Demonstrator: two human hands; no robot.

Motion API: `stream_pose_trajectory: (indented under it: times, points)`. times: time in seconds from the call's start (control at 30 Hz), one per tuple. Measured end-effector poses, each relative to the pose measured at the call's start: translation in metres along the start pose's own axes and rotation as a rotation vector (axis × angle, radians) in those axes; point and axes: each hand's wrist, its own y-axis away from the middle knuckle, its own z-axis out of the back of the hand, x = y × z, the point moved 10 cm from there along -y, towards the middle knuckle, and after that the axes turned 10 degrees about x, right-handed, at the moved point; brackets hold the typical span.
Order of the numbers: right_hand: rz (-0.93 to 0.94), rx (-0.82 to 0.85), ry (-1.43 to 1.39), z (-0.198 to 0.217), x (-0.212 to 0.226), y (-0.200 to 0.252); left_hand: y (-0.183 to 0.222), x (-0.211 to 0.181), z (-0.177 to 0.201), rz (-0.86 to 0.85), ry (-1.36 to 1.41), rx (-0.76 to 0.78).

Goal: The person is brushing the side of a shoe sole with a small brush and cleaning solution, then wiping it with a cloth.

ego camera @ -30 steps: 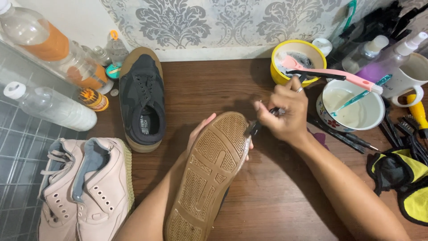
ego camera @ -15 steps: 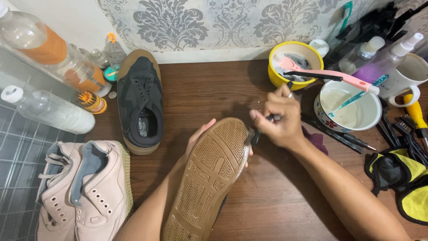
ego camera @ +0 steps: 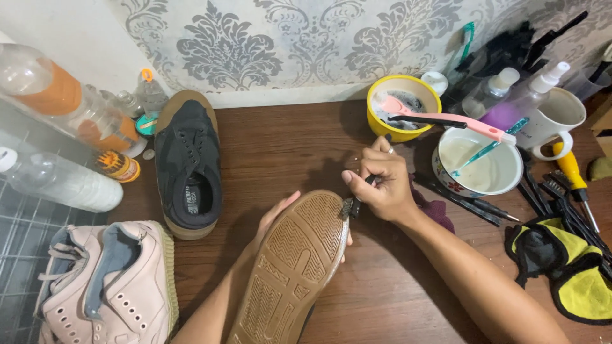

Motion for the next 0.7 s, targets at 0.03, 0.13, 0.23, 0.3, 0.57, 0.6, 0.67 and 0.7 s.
stream_pose_trajectory:
  times: [0.03,0.13,0.23,0.3,0.57,0.6,0.67,0.7]
  points:
    - [-0.004,-0.003,0.004,0.002,-0.004,-0.001,0.002,0.001,0.002,0.006,0.001,0.003]
    - [-0.017,-0.009,0.068,0.006,-0.008,-0.004,0.003,-0.002,0.007,-0.003,-0.028,0.017]
    - [-0.028,0.0,0.053,0.003,-0.006,-0.001,0.003,-0.005,0.013,-0.007,-0.054,0.026]
    - [-0.027,0.011,0.015,0.002,-0.009,-0.001,0.004,-0.007,0.016,-0.01,-0.082,0.032]
    - [-0.022,0.042,0.07,0.005,-0.003,-0.008,0.009,-0.009,0.03,-0.017,-0.144,0.034]
    - [-0.015,0.044,0.103,0.008,-0.006,-0.01,0.012,-0.006,0.03,-0.017,-0.156,0.038]
    - [-0.016,0.041,0.102,0.008,-0.005,-0.007,0.01,-0.007,0.032,-0.017,-0.174,0.049]
    - [-0.013,0.046,0.095,0.006,-0.004,-0.007,0.01,-0.009,0.033,-0.025,-0.188,0.054]
